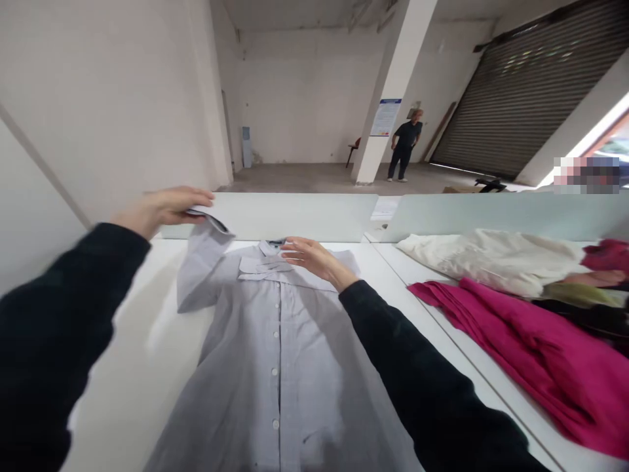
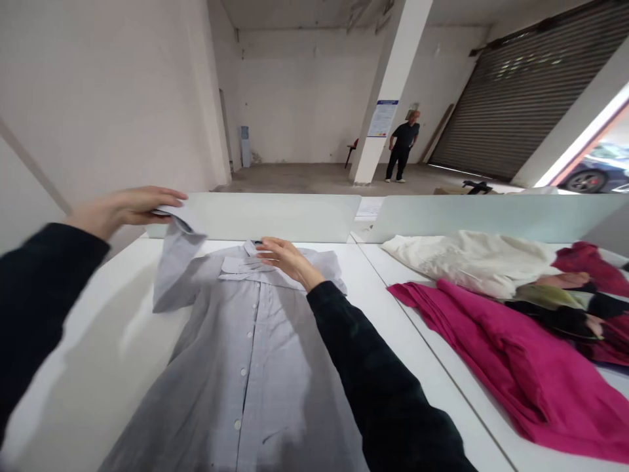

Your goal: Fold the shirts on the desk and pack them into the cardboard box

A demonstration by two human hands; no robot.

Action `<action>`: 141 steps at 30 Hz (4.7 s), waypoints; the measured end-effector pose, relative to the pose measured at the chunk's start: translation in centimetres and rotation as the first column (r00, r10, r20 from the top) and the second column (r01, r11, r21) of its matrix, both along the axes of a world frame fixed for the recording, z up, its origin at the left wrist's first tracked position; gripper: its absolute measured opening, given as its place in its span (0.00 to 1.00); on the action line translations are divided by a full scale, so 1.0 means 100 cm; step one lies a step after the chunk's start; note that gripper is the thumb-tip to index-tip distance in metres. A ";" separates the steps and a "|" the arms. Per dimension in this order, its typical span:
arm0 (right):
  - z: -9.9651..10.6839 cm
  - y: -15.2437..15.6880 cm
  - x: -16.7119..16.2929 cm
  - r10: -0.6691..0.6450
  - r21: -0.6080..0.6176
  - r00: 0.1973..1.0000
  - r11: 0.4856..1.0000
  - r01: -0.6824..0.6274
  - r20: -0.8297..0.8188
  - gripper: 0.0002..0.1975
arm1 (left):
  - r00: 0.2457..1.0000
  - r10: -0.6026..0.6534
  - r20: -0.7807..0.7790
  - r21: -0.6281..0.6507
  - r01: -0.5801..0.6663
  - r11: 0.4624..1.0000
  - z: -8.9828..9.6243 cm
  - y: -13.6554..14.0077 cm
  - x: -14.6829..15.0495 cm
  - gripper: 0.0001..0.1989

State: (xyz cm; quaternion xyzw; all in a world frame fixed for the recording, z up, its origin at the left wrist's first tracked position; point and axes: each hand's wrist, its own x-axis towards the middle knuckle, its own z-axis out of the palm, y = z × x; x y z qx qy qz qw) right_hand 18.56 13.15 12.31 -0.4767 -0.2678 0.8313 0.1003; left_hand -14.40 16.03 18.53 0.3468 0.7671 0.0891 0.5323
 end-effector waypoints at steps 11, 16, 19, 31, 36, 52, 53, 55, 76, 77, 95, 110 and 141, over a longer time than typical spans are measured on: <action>-0.010 -0.037 -0.029 0.164 -0.141 0.922 0.983 -0.121 0.351 0.10 | 0.931 -0.033 0.364 -0.089 0.070 0.994 -0.036 -0.099 0.136 0.38; -0.021 -0.036 -0.029 0.130 -0.187 0.879 0.981 -0.048 0.458 0.06 | 0.925 -0.309 0.221 -0.034 0.324 0.945 -0.040 -0.179 0.101 0.22; -0.026 -0.030 -0.044 0.102 -0.193 0.893 0.981 -0.018 0.439 0.04 | 0.920 -0.377 0.108 0.017 0.378 0.926 -0.056 -0.220 0.092 0.20; -0.020 0.051 -0.050 -0.138 -0.032 0.929 0.987 0.158 0.344 0.03 | 0.903 -0.430 0.001 0.152 0.425 0.893 -0.082 -0.256 0.086 0.19; -0.028 0.066 0.034 -0.163 0.040 0.803 0.984 0.171 0.573 0.05 | 0.870 -0.489 -0.058 0.137 0.492 0.860 -0.081 -0.257 0.090 0.16; -0.064 0.057 0.109 0.033 0.001 0.669 0.999 -0.049 0.743 0.07 | 0.614 -0.622 -0.485 -0.125 0.656 0.745 -0.105 -0.225 0.097 0.22; -0.065 0.057 0.117 0.056 -0.001 0.649 0.996 -0.084 0.759 0.06 | 0.615 -0.617 -0.490 -0.130 0.649 0.750 -0.106 -0.227 0.097 0.21; -0.066 0.048 0.134 0.123 -0.027 0.596 0.985 -0.168 0.794 0.05 | 0.620 -0.605 -0.499 -0.126 0.639 0.759 -0.107 -0.230 0.097 0.21; -0.095 0.011 0.099 0.245 -0.055 0.125 0.616 -0.786 0.961 0.17 | 0.710 -0.442 -0.548 -0.030 0.512 0.859 -0.116 -0.241 0.089 0.14; -0.102 0.008 0.078 0.261 -0.023 0.158 0.578 -0.816 0.952 0.16 | 0.716 -0.437 -0.544 -0.037 0.500 0.865 -0.115 -0.241 0.090 0.13; -0.196 -0.062 -0.183 0.500 0.212 0.361 0.330 -0.920 0.787 0.12 | 0.819 -0.379 -0.431 -0.027 0.408 0.913 -0.120 -0.244 0.092 0.17; -0.145 -0.015 -0.003 0.343 0.128 0.294 0.432 -0.893 0.892 0.13 | 0.810 -0.358 -0.465 0.067 0.435 0.898 -0.126 -0.248 0.086 0.19; 0.008 -0.051 0.139 0.431 0.190 0.428 0.493 -0.849 0.794 0.12 | 0.991 -0.037 -0.129 -0.250 0.004 0.968 -0.082 -0.243 0.057 0.25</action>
